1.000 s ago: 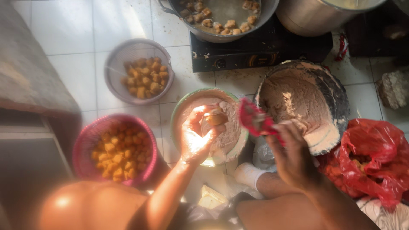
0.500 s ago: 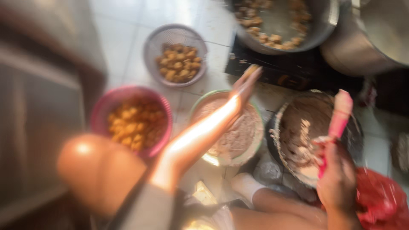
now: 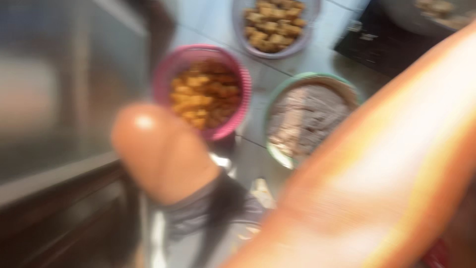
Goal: The person sits on the kitchen floor and coats fried dough pieces with thick batter. They hold a fried dough piece in one hand, scoop batter with a spatula, spread the batter over the piece, and place the coated piece into a pink bowl, repeating with more pieces.
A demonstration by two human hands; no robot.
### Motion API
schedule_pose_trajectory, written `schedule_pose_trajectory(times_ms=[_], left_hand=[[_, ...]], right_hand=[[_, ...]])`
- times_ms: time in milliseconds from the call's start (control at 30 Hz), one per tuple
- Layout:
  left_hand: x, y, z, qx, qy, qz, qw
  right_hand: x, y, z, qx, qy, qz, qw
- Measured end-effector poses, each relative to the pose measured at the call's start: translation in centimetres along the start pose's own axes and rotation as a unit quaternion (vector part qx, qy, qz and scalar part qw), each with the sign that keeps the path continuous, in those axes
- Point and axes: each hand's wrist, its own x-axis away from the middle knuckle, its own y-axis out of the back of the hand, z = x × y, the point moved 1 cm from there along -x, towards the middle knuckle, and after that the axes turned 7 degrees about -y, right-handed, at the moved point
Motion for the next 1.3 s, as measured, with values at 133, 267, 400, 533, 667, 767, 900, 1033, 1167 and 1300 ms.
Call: schedule_pose_trajectory(times_ms=[133, 267, 400, 533, 667, 767, 900, 1033, 1167, 1300], left_hand=[[2.3, -0.5, 8.4, -0.075, 0.095, -0.050, 0.991], [5.5, 2.1, 15.8, -0.163, 0.213, -0.081, 0.960], [12.9, -0.7, 21.5, -0.193, 0.351, 0.009, 0.916], [20.5, -1.2, 28.9, -0.120, 0.422, 0.183, 0.880], [24.2, 0.2, 32.1, -0.102, 0.428, 0.234, 0.867], [24.0, 0.0, 31.5, -0.074, 0.414, 0.239, 0.875], [22.3, -1.4, 30.9, -0.110, 0.382, 0.145, 0.906], [22.5, -2.5, 30.7, -0.149, 0.369, 0.053, 0.916], [24.9, -3.5, 29.4, -0.154, 0.374, 0.011, 0.914], [26.6, -2.8, 27.7, -0.161, 0.375, -0.075, 0.910]], right_hand=[[-1.9, -0.9, -3.5, 0.276, -0.049, 0.161, 0.946], [-3.8, -3.5, -7.8, 0.602, 0.176, 0.262, 0.733], [-5.2, -8.8, -13.2, 0.542, 0.267, 0.268, 0.751], [-3.2, -20.1, -18.9, 0.607, 0.212, 0.231, 0.730], [-0.4, -24.1, -20.2, 0.589, 0.196, 0.259, 0.740], [-0.4, -22.8, -19.2, 0.487, 0.202, 0.288, 0.800], [-1.7, -22.3, -18.1, 0.355, 0.041, 0.308, 0.882], [-2.7, -22.1, -18.1, 0.151, -0.223, 0.304, 0.914], [-2.2, -18.4, -16.6, 0.014, -0.251, 0.319, 0.914], [-1.2, -14.8, -12.9, -0.056, -0.280, 0.321, 0.903]])
